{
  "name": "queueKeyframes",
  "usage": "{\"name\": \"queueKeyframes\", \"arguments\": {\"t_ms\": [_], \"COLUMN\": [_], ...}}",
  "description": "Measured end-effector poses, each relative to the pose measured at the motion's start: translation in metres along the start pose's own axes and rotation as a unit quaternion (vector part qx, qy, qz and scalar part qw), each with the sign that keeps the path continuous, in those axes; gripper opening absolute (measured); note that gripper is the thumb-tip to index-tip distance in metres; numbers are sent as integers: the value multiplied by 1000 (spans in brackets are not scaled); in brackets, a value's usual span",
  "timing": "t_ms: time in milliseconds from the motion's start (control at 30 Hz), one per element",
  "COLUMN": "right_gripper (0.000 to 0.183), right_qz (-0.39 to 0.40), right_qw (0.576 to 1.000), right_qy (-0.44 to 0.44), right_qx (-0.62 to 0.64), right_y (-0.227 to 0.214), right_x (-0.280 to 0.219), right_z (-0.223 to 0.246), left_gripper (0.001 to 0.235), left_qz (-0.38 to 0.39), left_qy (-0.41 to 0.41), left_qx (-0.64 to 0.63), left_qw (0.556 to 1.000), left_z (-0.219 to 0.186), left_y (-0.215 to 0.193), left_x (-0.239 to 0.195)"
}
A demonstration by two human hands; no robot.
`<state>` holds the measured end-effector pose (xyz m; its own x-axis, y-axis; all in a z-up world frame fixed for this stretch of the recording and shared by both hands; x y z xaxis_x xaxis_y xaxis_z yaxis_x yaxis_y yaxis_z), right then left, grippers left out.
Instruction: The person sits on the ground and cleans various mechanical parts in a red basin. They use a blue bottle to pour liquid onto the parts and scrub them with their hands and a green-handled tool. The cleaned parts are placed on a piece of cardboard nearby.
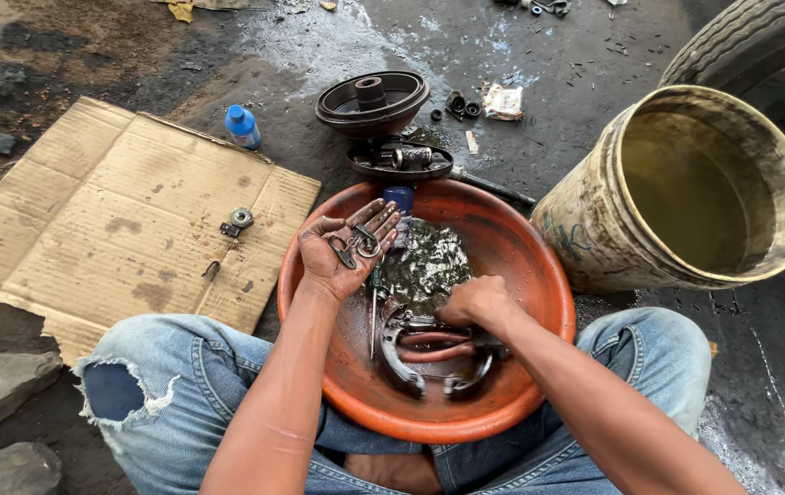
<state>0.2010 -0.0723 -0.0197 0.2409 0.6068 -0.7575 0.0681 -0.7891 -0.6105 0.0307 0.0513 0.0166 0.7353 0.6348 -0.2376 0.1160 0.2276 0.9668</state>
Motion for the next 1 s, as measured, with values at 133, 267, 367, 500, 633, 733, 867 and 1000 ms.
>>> {"name": "queueKeyframes", "arguments": {"t_ms": [133, 267, 367, 500, 633, 733, 867, 1000], "right_gripper": [57, 57, 86, 74, 71, 60, 54, 40], "right_qz": [-56, -95, -166, -229, -323, -244, -137, -162], "right_qw": [997, 990, 976, 970, 927, 881, 809, 759], "right_qy": [-4, -25, -12, -10, -75, -69, -71, -137], "right_qx": [49, 105, 138, 79, 177, 399, 568, 615], "right_y": [-14, -36, -55, -52, -41, -26, -4, -5], "right_x": [-20, -30, -18, 28, 82, 102, 116, 138], "right_z": [-5, -4, -16, -11, 40, 55, 48, 46], "left_gripper": [47, 29, 34, 32, 31, 29, 29, 27], "left_qz": [-117, -205, -229, -235, -258, -247, -272, -276], "left_qy": [56, 94, 98, 93, 97, 91, 96, 93], "left_qx": [40, 93, 102, 109, 122, 128, 156, 169], "left_qw": [991, 970, 963, 961, 954, 956, 945, 942], "left_z": [-14, -27, -26, -24, -29, -28, -27, -24], "left_y": [-36, -55, -54, -50, -57, -57, -53, -52], "left_x": [10, 8, 4, 3, 3, 4, 2, 0]}}
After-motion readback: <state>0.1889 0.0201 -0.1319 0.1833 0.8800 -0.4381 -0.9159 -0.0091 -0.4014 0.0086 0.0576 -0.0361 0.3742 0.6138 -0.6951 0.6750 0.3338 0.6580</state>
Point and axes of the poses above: each hand's wrist, its own x-axis towards the middle knuckle, its own y-axis out of the palm, z = x × y, the point moved 7 cm from there along x, towards the middle knuckle, and after that the axes turned 8 degrees about -x, right-handed, at the moved point
